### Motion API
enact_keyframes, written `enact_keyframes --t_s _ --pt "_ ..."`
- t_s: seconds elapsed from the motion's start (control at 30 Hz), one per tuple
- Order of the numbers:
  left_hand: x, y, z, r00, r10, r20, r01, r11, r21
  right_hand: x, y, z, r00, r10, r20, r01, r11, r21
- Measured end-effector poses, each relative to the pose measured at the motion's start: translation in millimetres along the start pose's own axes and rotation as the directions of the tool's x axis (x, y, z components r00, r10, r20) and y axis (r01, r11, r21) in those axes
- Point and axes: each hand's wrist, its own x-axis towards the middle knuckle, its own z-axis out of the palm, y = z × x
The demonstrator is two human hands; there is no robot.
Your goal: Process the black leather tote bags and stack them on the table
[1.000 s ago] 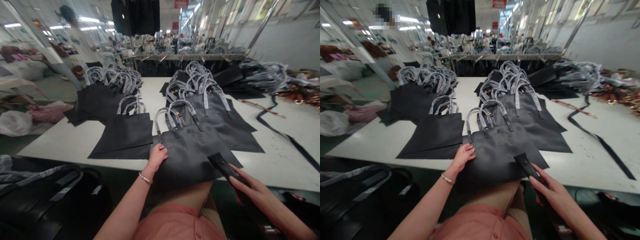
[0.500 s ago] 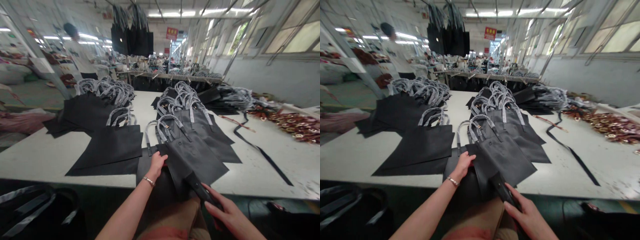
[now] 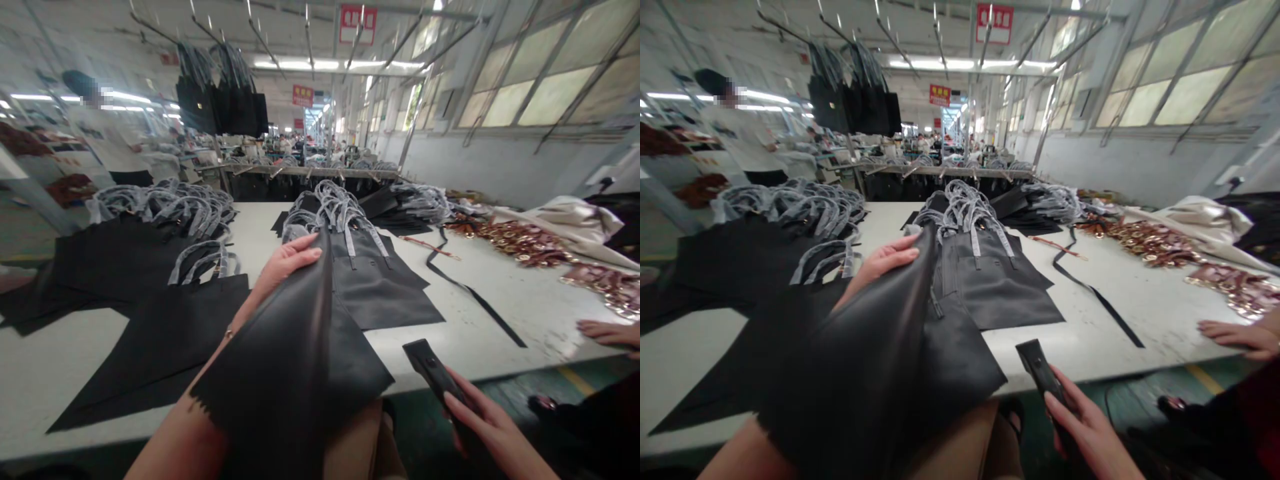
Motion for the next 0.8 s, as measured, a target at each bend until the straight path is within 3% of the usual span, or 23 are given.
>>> enact_keyframes --t_s 0.07,0.13,0.2,0.27,0.37,0.53,0.67,0.8 --pt "3 -38 16.3 0.977 -0.145 0.159 0.124 0.983 0.132 -1 0 -2 1.000 0.012 -0.018 -0.012 1.000 0.011" --pt "-4 -82 27.3 0.941 -0.263 0.213 0.162 0.903 0.397 0 -1 -4 0.999 0.014 -0.044 -0.014 1.000 0.003" --pt "-19 -118 29.5 0.933 -0.309 0.182 0.091 0.695 0.713 2 -4 -6 0.999 -0.009 -0.051 0.009 1.000 -0.009" --pt "-42 -141 23.4 0.942 -0.305 0.143 0.044 0.534 0.844 6 -7 -5 0.999 -0.031 -0.032 0.030 0.999 -0.028" --pt "-79 -156 5.8 0.970 -0.236 0.063 0.040 0.404 0.914 16 -11 7 0.999 -0.013 0.044 0.016 0.997 -0.072" --pt "-121 -171 -19.3 0.997 -0.073 0.016 -0.016 0.011 1.000 42 -18 40 0.966 0.064 0.250 -0.020 0.985 -0.174" --pt "-129 -181 -26.1 0.996 -0.053 0.066 -0.067 -0.015 0.998 60 -33 55 0.948 0.179 0.265 -0.109 0.960 -0.258" --pt "-128 -180 -25.4 0.994 -0.049 0.093 -0.093 -0.003 0.996 75 -51 62 0.947 0.200 0.252 -0.139 0.961 -0.240"
